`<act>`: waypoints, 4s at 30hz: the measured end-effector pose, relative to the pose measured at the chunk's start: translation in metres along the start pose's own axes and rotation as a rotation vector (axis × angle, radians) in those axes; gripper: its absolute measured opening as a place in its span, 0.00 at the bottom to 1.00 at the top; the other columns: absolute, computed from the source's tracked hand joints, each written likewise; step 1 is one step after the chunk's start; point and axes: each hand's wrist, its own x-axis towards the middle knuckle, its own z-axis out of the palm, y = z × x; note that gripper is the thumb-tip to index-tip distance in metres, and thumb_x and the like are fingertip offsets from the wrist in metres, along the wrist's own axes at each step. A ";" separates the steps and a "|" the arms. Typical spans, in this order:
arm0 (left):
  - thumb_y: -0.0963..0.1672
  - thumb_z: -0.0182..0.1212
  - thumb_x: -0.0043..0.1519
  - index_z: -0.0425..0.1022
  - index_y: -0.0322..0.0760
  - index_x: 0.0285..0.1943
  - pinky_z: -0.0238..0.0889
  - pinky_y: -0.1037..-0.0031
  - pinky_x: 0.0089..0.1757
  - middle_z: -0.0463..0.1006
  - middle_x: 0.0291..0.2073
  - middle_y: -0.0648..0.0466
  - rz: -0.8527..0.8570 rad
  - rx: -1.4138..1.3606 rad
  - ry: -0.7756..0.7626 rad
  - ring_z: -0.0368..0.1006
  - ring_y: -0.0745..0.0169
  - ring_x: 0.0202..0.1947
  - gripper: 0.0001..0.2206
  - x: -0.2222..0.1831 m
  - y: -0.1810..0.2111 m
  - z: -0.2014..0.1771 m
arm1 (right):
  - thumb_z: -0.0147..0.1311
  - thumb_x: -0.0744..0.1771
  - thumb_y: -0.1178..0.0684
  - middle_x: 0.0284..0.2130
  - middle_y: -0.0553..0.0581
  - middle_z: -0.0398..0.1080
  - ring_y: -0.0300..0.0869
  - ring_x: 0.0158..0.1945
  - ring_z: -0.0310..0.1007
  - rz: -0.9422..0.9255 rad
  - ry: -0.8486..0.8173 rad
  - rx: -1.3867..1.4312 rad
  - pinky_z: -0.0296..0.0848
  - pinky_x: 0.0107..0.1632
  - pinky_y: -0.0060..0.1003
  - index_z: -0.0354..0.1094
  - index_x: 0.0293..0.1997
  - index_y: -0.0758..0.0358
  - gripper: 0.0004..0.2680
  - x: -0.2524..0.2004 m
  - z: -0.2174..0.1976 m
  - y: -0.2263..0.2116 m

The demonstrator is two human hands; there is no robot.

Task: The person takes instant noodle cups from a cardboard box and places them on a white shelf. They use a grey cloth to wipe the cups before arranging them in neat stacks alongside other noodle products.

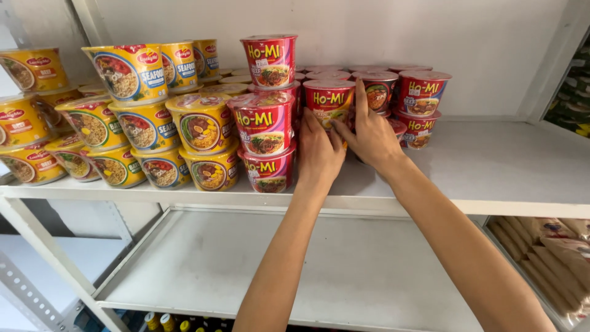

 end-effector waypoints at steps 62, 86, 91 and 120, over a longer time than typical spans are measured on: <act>0.48 0.70 0.57 0.41 0.36 0.80 0.41 0.40 0.64 0.49 0.70 0.27 -0.963 0.797 -0.491 0.50 0.24 0.69 0.46 -0.649 -0.296 -0.273 | 0.63 0.63 0.57 0.57 0.68 0.63 0.63 0.61 0.63 0.119 -1.204 0.562 0.67 0.61 0.53 0.63 0.64 0.63 0.22 -0.621 0.318 -0.284; 0.41 0.64 0.55 0.75 0.42 0.61 0.62 0.61 0.60 0.72 0.59 0.45 -0.835 0.369 -0.928 0.67 0.42 0.62 0.22 -0.814 -0.418 -0.159 | 0.55 0.60 0.66 0.49 0.59 0.74 0.59 0.52 0.73 0.094 -1.173 0.310 0.73 0.52 0.52 0.70 0.45 0.58 0.12 -0.575 0.288 -0.241; 0.48 0.67 0.50 0.69 0.44 0.64 0.56 0.56 0.61 0.67 0.60 0.47 -0.559 0.588 -1.253 0.62 0.46 0.65 0.30 -0.836 -0.419 -0.114 | 0.52 0.60 0.69 0.55 0.61 0.70 0.59 0.59 0.72 0.172 -0.745 0.456 0.73 0.62 0.50 0.69 0.44 0.59 0.13 -0.614 0.296 -0.235; 0.39 0.76 0.49 0.49 0.35 0.80 0.47 0.66 0.71 0.58 0.76 0.51 -1.262 -0.876 -0.085 0.55 0.57 0.75 0.48 -0.626 -0.219 -0.261 | 0.45 0.67 0.62 0.48 0.55 0.67 0.39 0.50 0.69 1.125 -0.124 1.219 0.71 0.60 0.30 0.58 0.69 0.73 0.20 -0.538 0.119 -0.207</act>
